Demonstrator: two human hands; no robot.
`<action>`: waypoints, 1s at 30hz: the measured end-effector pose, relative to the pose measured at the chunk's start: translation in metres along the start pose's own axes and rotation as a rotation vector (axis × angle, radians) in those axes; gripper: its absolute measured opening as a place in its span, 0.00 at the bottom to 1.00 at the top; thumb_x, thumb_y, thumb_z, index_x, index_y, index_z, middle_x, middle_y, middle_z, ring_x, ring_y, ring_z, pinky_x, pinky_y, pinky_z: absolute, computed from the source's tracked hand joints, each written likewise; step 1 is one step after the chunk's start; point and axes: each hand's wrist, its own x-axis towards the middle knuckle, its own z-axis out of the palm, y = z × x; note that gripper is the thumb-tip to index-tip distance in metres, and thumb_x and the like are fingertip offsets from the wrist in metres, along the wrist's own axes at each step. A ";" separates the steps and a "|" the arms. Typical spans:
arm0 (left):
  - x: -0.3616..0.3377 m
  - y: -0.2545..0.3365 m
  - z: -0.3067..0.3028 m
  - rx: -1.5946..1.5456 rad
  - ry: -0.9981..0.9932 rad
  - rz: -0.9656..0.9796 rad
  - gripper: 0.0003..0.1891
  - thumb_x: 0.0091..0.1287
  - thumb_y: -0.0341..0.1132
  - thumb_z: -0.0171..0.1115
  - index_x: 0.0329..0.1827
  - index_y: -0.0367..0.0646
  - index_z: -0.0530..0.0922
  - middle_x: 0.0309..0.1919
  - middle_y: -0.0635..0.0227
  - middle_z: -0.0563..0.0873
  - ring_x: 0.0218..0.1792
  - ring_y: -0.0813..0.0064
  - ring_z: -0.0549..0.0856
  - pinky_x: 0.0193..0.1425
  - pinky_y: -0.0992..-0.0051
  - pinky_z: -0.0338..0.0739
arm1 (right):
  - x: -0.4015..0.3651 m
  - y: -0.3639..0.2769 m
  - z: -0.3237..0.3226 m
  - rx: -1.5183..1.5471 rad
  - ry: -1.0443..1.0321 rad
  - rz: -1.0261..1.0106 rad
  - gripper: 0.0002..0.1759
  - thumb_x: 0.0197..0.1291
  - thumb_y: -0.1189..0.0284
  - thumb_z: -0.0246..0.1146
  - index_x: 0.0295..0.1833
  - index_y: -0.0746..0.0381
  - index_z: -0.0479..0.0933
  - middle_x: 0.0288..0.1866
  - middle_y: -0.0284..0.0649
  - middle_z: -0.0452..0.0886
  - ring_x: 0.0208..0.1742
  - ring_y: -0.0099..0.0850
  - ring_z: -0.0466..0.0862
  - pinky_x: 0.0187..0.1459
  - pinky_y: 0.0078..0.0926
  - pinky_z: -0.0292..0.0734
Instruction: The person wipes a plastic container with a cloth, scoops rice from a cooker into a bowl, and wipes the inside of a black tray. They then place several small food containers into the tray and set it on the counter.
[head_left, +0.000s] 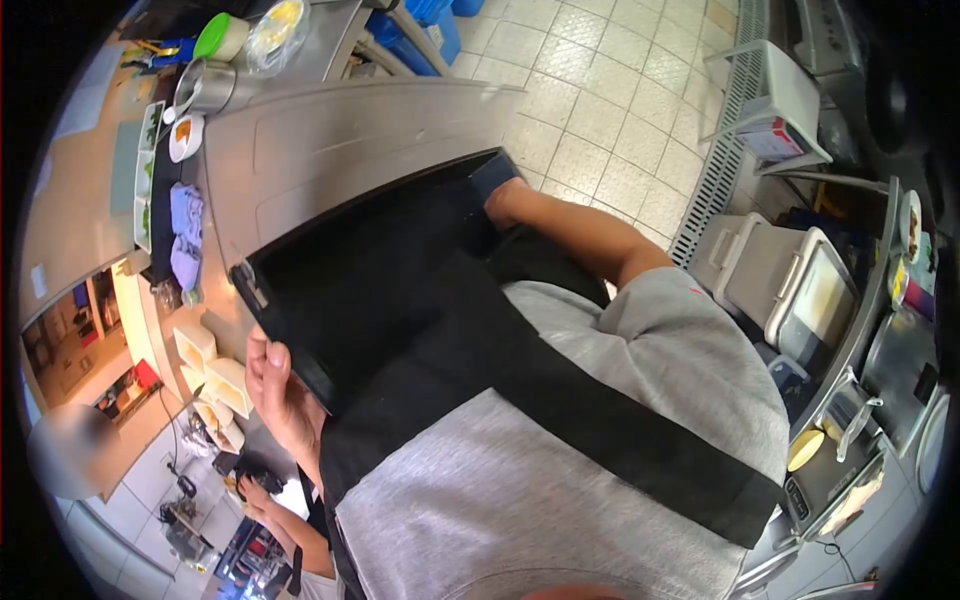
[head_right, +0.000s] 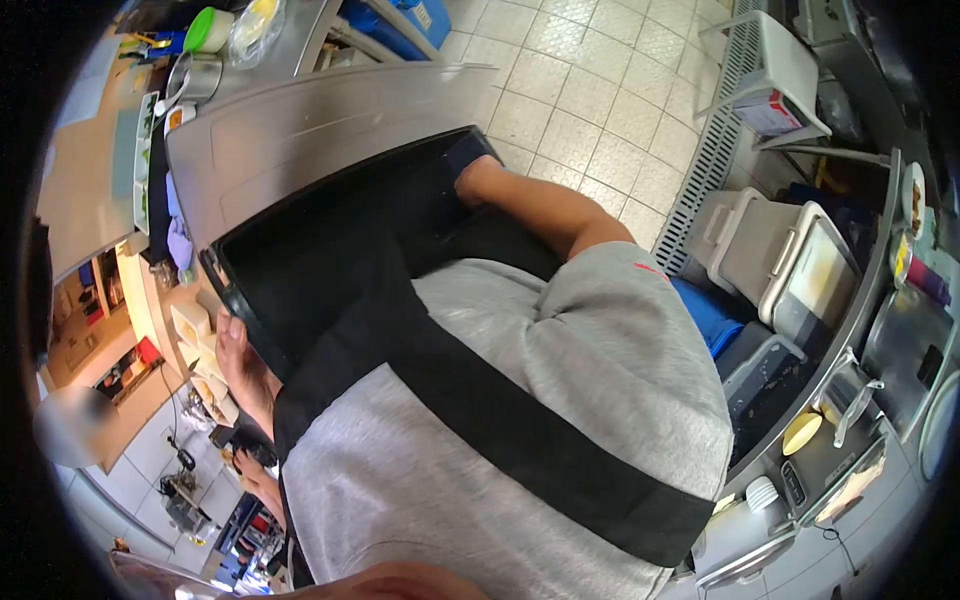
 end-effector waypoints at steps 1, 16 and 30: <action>0.002 0.002 0.002 -0.004 0.018 0.021 0.18 0.62 0.31 0.61 0.53 0.32 0.71 0.45 0.62 0.83 0.45 0.74 0.83 0.55 0.78 0.74 | -0.002 0.003 -0.002 -0.037 -0.033 -0.012 0.19 0.54 0.68 0.59 0.52 0.57 0.81 0.55 0.40 0.81 0.56 0.35 0.81 0.49 0.40 0.78; -0.001 -0.008 0.006 -0.045 0.027 0.021 0.19 0.58 0.31 0.64 0.51 0.33 0.72 0.39 0.64 0.84 0.40 0.77 0.83 0.51 0.80 0.76 | -0.060 -0.024 -0.038 0.550 1.147 -0.389 0.14 0.56 0.67 0.64 0.50 0.52 0.78 0.49 0.37 0.79 0.49 0.40 0.80 0.48 0.32 0.77; -0.024 -0.018 0.002 -0.078 0.042 0.042 0.21 0.58 0.33 0.65 0.52 0.33 0.72 0.43 0.62 0.84 0.43 0.74 0.83 0.53 0.78 0.75 | -0.012 0.009 0.020 0.656 0.824 -0.135 0.13 0.55 0.62 0.64 0.43 0.57 0.80 0.35 0.47 0.84 0.40 0.44 0.84 0.43 0.39 0.78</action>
